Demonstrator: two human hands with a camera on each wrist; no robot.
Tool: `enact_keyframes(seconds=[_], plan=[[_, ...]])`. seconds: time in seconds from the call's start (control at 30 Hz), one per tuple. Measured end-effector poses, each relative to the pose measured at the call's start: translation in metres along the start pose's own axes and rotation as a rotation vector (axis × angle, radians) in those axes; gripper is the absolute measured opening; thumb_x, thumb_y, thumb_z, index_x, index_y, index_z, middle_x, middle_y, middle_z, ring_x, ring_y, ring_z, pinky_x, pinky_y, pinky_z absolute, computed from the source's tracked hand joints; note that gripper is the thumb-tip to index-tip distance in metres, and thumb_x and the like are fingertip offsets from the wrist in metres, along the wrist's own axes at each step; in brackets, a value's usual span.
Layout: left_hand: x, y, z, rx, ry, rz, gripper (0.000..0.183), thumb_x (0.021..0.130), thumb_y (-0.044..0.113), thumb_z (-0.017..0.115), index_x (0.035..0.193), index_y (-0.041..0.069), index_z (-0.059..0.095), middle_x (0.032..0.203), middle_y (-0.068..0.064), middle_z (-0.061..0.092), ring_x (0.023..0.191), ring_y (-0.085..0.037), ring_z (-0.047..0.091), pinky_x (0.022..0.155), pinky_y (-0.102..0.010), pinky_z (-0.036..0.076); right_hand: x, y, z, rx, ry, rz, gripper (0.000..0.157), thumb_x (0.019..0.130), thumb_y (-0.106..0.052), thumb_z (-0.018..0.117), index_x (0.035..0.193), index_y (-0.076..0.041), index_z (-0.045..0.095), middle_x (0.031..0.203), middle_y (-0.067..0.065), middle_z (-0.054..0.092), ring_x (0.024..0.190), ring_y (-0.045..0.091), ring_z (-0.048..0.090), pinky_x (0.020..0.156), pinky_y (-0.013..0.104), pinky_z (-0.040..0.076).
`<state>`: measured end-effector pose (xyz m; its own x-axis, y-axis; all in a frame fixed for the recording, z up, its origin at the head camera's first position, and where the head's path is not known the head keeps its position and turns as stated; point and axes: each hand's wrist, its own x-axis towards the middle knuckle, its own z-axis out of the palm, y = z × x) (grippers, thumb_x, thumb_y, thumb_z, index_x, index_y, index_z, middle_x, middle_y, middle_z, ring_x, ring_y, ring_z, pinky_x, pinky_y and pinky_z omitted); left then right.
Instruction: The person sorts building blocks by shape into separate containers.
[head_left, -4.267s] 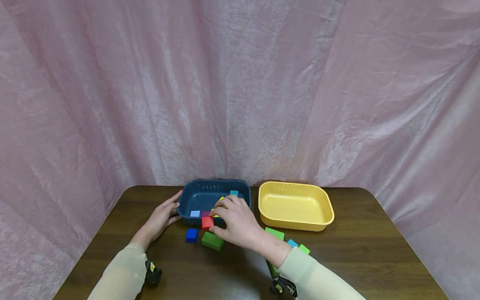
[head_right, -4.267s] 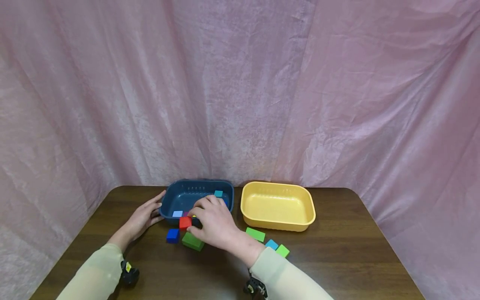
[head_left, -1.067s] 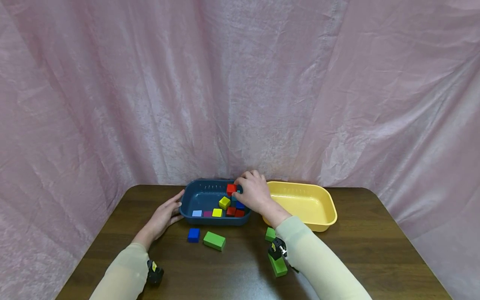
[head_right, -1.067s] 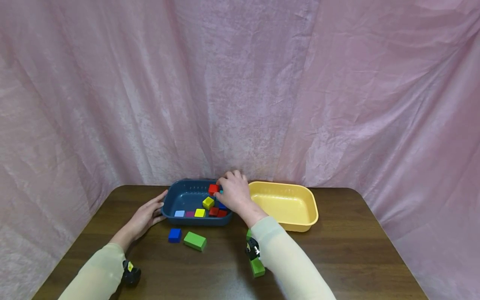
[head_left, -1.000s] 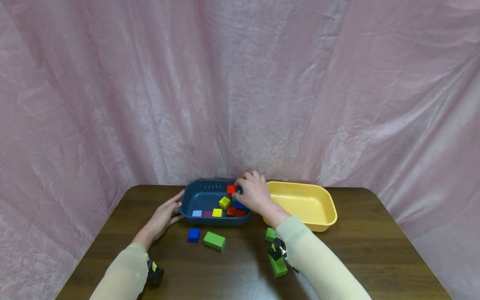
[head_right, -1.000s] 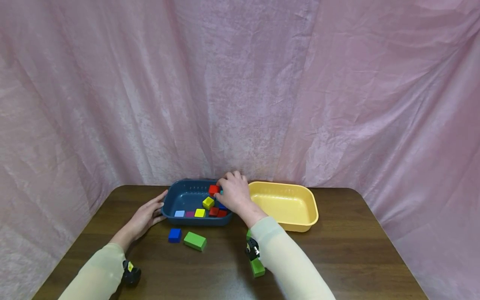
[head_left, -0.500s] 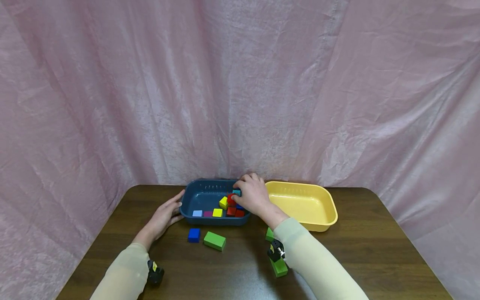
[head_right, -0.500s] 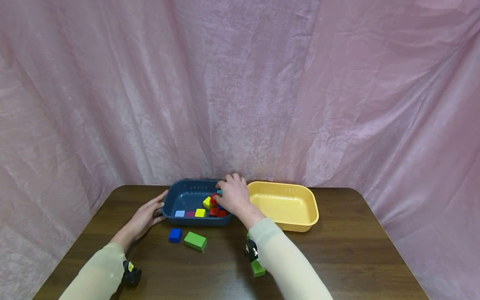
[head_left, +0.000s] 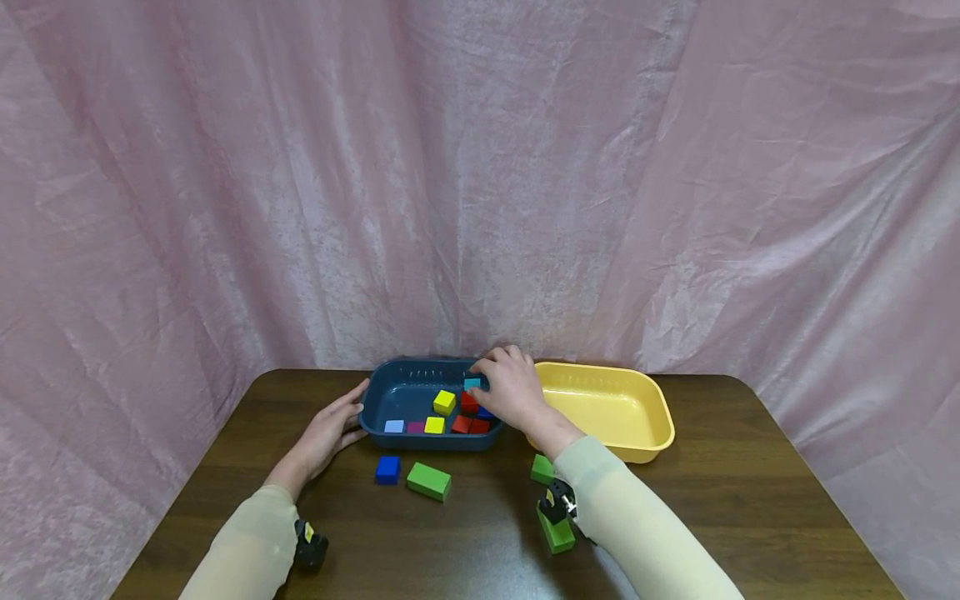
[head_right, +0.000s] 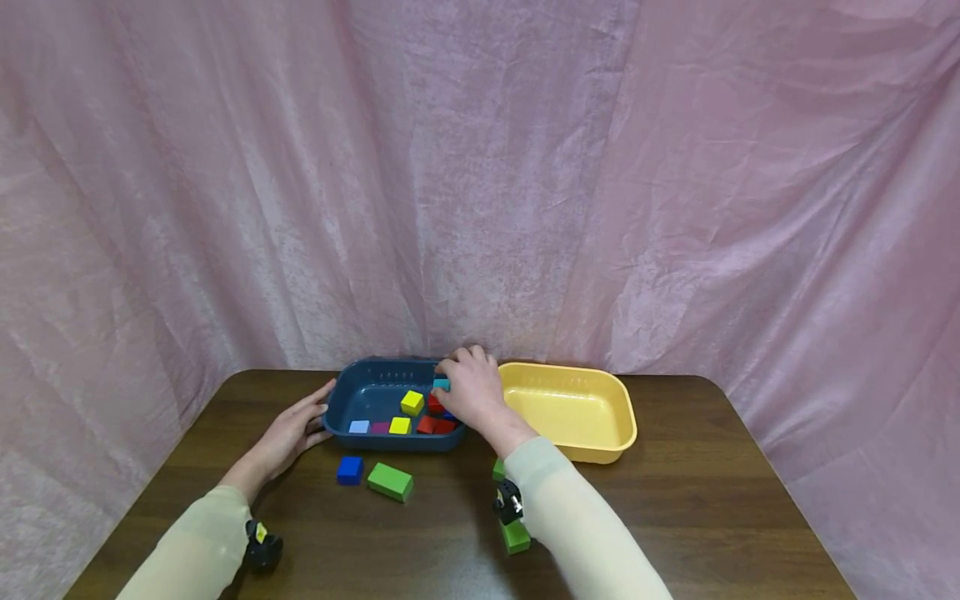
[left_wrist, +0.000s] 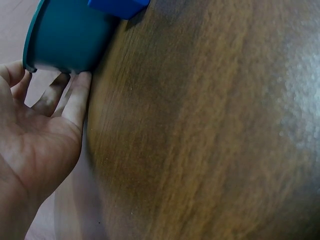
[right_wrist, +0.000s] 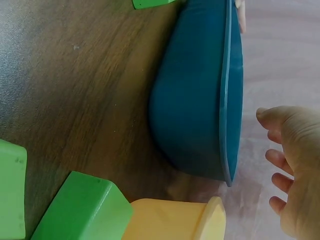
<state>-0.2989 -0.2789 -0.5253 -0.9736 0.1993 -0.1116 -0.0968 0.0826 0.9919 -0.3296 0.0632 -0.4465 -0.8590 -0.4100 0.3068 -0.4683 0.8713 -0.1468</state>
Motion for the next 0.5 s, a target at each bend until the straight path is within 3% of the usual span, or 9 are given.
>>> enact_keyframes(seconds=[0.5], plan=[[-0.001,0.001,-0.002,0.002,-0.007,-0.004,0.057,0.111,0.028,0.044,0.164,0.029,0.025,0.168,-0.012,0.022,0.145,-0.035,0.038,0.113,-0.054,0.037,-0.008,0.002,-0.023,0.041,0.05,-0.033,0.033,0.09,-0.04,0.079,0.118,-0.023,0.077,0.119,0.002,0.065,0.114,0.026,0.05,0.097,0.045,0.042]])
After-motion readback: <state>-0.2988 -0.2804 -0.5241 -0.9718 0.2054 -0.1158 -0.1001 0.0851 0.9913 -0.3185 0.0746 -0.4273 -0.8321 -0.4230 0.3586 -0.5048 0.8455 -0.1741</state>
